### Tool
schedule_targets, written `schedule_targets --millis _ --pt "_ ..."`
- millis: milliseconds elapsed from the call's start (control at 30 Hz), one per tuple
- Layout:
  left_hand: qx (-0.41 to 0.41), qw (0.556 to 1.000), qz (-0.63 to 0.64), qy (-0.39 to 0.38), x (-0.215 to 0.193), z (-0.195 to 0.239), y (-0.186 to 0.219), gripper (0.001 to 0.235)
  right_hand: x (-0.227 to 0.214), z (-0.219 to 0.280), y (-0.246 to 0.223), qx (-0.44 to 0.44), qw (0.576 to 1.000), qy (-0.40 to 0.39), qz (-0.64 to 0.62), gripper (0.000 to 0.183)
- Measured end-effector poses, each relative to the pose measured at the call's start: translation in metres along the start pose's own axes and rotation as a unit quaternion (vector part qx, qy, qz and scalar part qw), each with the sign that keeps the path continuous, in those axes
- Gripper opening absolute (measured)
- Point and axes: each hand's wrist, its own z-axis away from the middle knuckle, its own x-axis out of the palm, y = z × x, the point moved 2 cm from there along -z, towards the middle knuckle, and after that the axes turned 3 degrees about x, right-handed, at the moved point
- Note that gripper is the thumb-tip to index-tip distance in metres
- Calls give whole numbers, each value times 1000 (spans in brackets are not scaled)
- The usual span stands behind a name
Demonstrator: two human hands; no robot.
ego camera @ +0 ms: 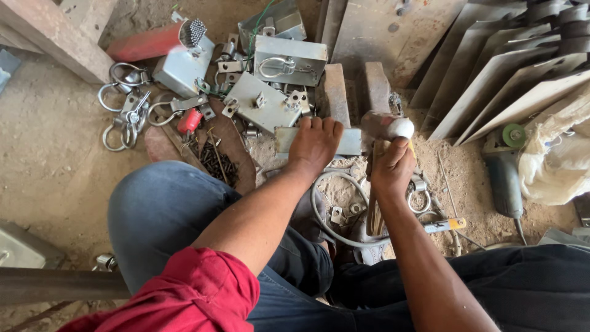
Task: The person uses a hammer to strike the edges and sides of a small metal box-like component while sitting on the ground, periodically turning the component over to work on different sides.
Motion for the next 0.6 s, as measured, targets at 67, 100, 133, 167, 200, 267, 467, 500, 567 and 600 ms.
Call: schedule_targets --millis 67,100,133,167,200,267,467,500,567,600 --pt "4 1000 -4 -4 -3 1 -1 55 3 1 3 3 999 -6 32 72" --pt "-3 1000 3 10 -3 3 2 48 4 3 3 2 998 -2 66 74" --pt "-10 1000 11 24 -2 2 3 41 4 4 3 1 995 1 101 76" --pt "-18 999 14 39 -1 -2 2 39 3 0 3 29 996 -7 88 74" --pt "-27 998 21 49 4 -4 4 38 1 -2 3 60 995 -20 76 73" --pt "-34 997 24 70 13 -8 7 35 0 -2 1 57 997 -13 41 73" --pt "-34 997 29 65 8 -8 7 35 4 -4 -11 76 990 -24 120 73" --pt "-37 997 31 62 6 -8 7 35 4 -5 -12 108 985 -36 127 72" --pt "-33 998 18 52 8 -5 10 39 0 -2 -14 139 986 -41 86 68" --pt "-28 998 1 48 8 -7 9 43 0 -3 -15 134 990 -31 36 65"
